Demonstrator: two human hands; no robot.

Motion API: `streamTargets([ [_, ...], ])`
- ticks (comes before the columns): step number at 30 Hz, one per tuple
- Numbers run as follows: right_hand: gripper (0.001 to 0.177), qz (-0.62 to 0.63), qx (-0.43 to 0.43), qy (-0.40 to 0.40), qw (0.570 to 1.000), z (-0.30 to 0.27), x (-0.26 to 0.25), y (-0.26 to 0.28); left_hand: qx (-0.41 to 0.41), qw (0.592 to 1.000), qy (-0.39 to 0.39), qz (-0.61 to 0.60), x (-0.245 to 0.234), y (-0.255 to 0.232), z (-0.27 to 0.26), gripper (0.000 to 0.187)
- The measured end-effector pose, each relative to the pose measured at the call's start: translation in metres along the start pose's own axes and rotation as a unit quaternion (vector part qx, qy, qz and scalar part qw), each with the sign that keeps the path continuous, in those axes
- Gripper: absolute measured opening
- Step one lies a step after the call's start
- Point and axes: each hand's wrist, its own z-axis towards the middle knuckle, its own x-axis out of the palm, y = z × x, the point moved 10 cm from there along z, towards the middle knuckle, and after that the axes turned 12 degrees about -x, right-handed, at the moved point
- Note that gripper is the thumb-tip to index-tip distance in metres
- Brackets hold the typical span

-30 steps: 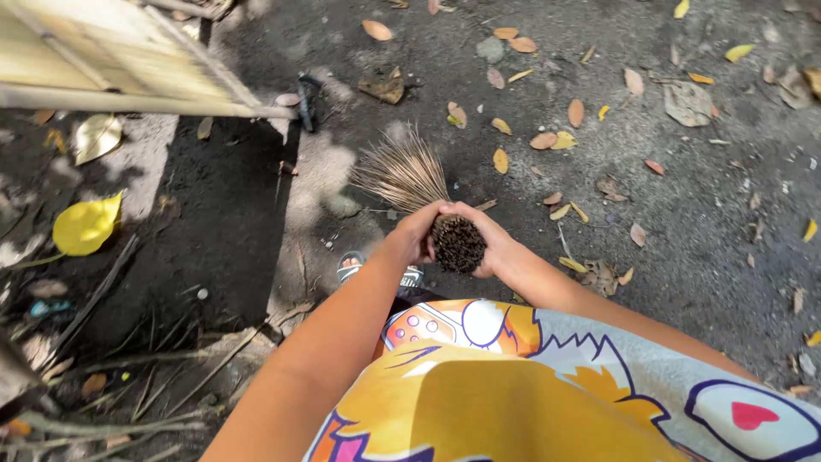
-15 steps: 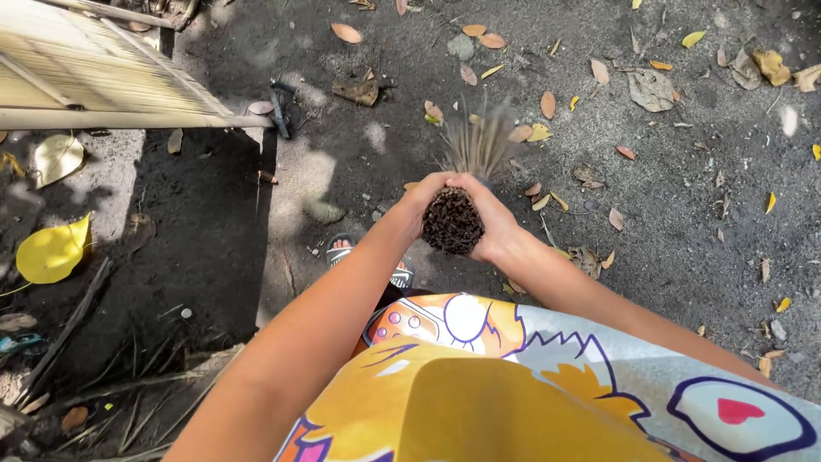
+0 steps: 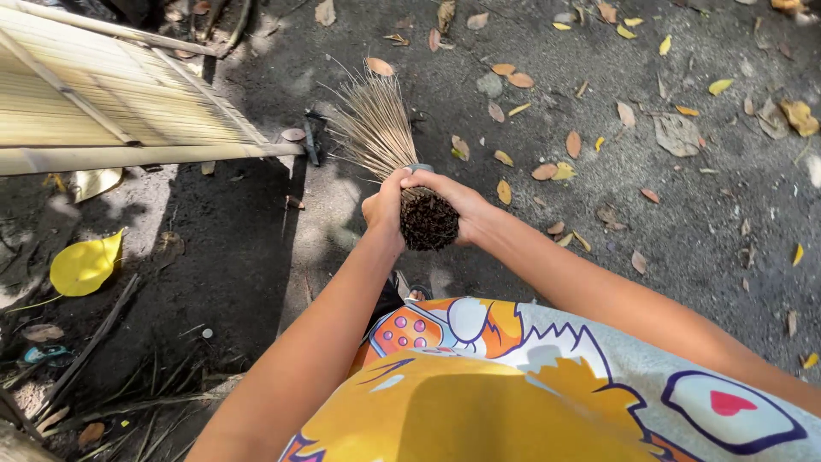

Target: The recorder is sweeping the ground with a stick broom outdoors.

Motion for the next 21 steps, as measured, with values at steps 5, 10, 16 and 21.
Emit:
streamTargets([
  [5, 0.028, -0.008, -0.001, 0.047, 0.999, 0.052, 0.033, 0.025, -0.001, 0.999, -0.002, -0.034, -0.005, -0.046, 0.03, 0.048],
  [10, 0.022, -0.006, 0.019, 0.021, 1.0, 0.092, 0.04, 0.032, -0.015, 0.996, 0.021, -0.084, -0.002, -0.071, 0.069, 0.045],
  [16, 0.025, 0.109, 0.034, -0.001, 0.993, 0.123, -0.015, 0.006, -0.162, 0.983, 0.085, -0.016, 0.035, -0.035, 0.134, 0.047],
  [21, 0.032, 0.117, -0.012, -0.092, 0.989, 0.07, -0.072, 0.01, -0.285, 0.854, 0.351, 0.258, 0.114, 0.097, 0.215, 0.046],
])
